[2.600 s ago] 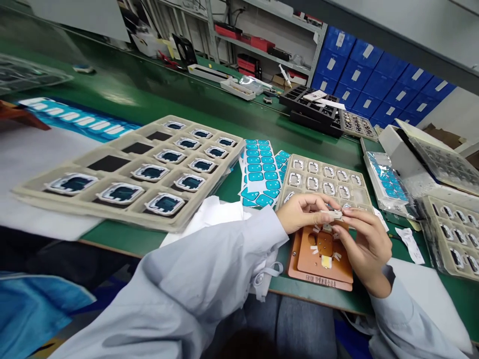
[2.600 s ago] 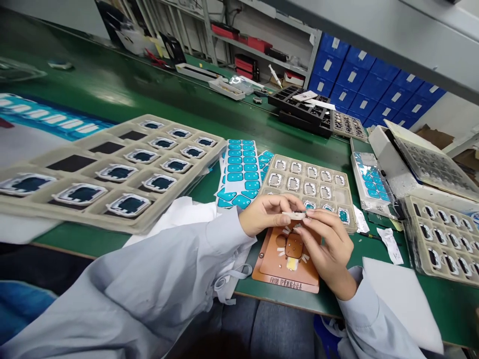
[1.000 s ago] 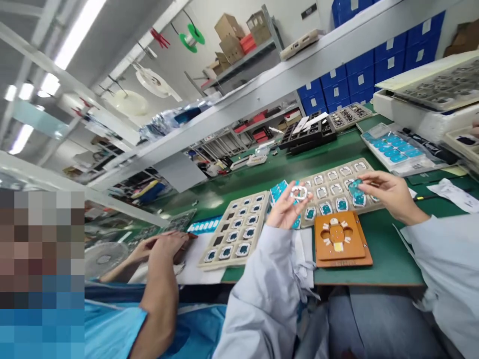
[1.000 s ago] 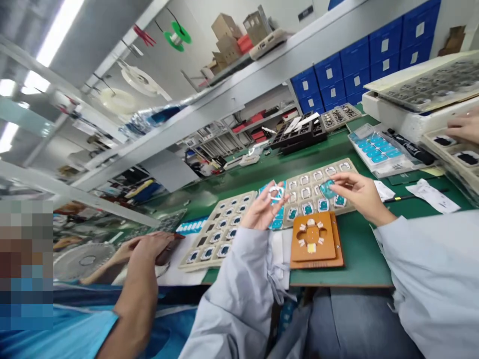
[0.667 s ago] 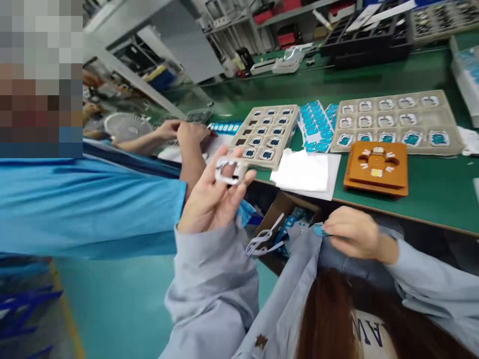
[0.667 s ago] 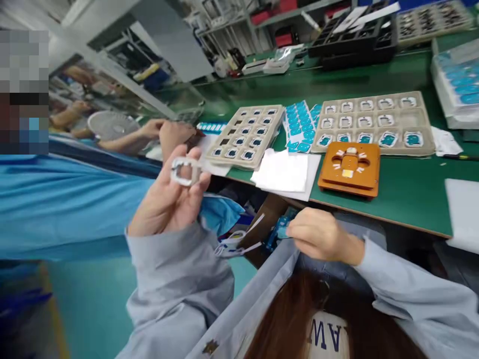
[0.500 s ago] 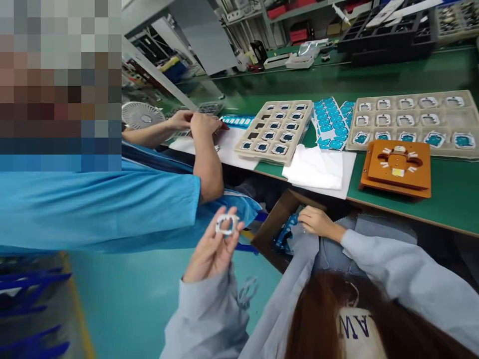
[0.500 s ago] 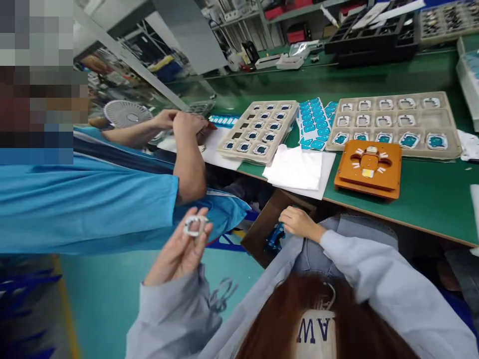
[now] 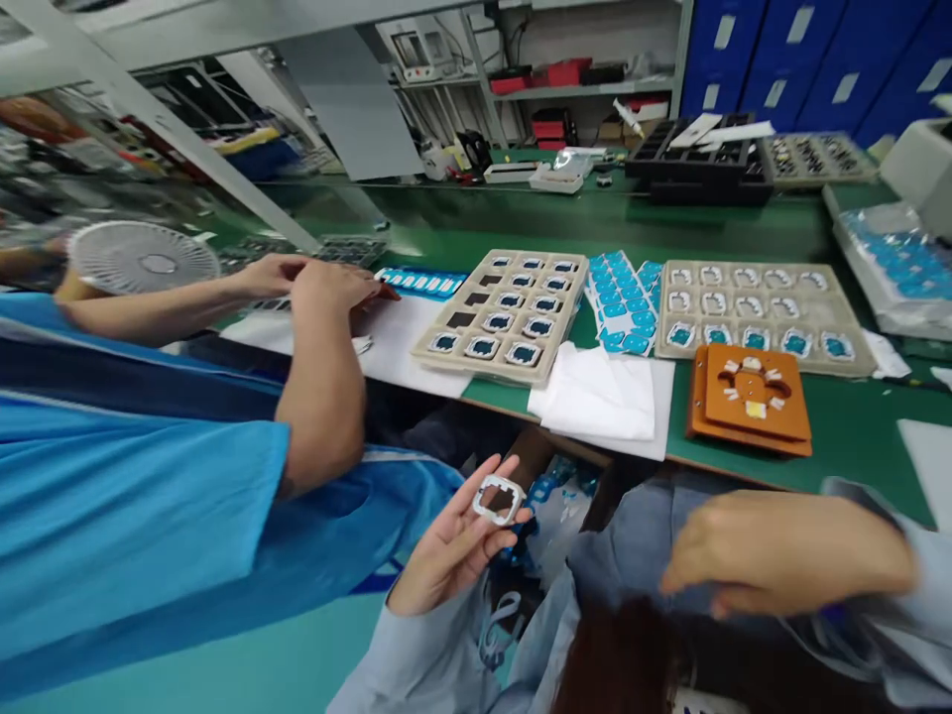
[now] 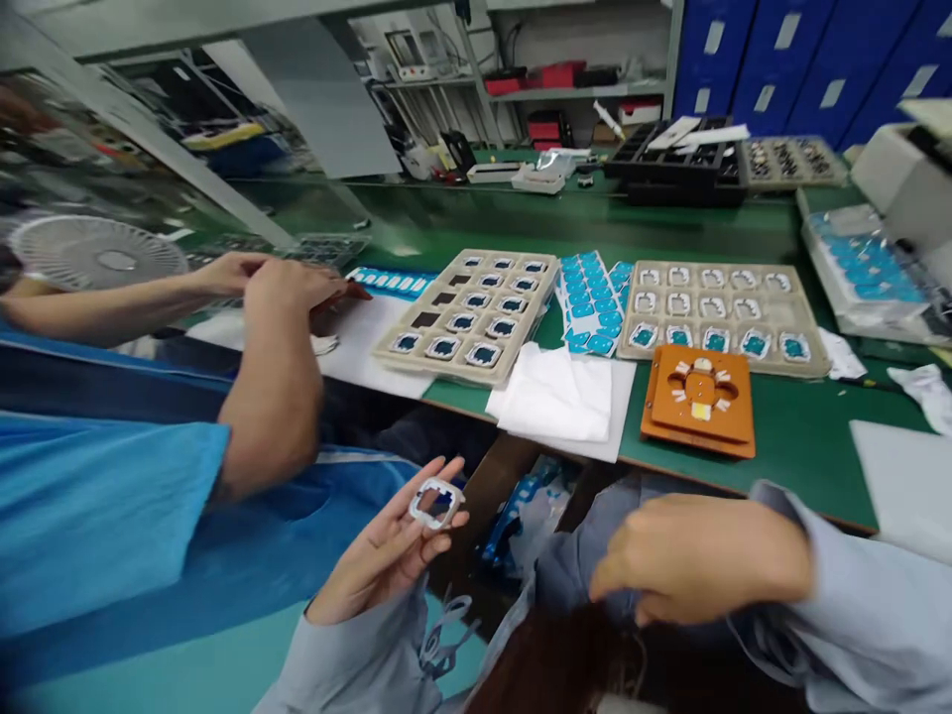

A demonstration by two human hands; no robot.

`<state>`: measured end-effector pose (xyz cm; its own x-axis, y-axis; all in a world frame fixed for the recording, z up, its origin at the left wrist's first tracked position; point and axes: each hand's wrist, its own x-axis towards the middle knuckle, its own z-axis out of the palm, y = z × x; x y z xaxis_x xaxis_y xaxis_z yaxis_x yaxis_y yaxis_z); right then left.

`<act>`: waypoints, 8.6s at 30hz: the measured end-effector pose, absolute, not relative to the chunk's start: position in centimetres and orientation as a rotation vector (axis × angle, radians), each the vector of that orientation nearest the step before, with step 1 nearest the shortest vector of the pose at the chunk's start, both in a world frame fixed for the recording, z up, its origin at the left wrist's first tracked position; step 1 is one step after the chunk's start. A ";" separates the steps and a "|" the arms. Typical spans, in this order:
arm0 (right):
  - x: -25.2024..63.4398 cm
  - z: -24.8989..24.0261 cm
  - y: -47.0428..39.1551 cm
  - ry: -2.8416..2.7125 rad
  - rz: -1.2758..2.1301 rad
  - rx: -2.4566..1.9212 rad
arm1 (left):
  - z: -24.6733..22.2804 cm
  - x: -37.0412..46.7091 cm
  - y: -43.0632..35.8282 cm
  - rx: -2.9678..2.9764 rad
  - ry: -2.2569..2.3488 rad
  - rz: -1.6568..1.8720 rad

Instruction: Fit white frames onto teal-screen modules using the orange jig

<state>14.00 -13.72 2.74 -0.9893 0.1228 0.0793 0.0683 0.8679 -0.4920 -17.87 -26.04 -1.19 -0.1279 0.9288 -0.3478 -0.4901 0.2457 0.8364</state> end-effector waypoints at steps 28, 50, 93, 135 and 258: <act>4.2 7.6 11.1 -3.136 0.517 -1.170 | -2.7 -13.4 -21.1 0.561 1.097 1.207; 22.9 3.2 -2.7 -2.540 0.238 -0.311 | 1.7 0.5 0.2 1.424 0.653 1.403; 21.9 2.6 -6.5 -2.198 0.165 -0.877 | 2.7 -2.2 -1.3 2.529 0.737 0.798; 21.7 0.2 -5.2 -1.823 0.761 -0.733 | 1.8 -0.1 -1.0 2.263 0.570 1.291; 26.3 2.9 -2.6 -2.333 0.353 -0.756 | 2.6 -1.5 -0.3 2.734 0.268 0.939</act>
<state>26.34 -2.64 2.94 -0.6210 0.6015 0.5025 0.4261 0.7972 -0.4277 -1.55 -0.25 2.59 0.7768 0.2478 0.5789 0.0952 -0.9550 0.2811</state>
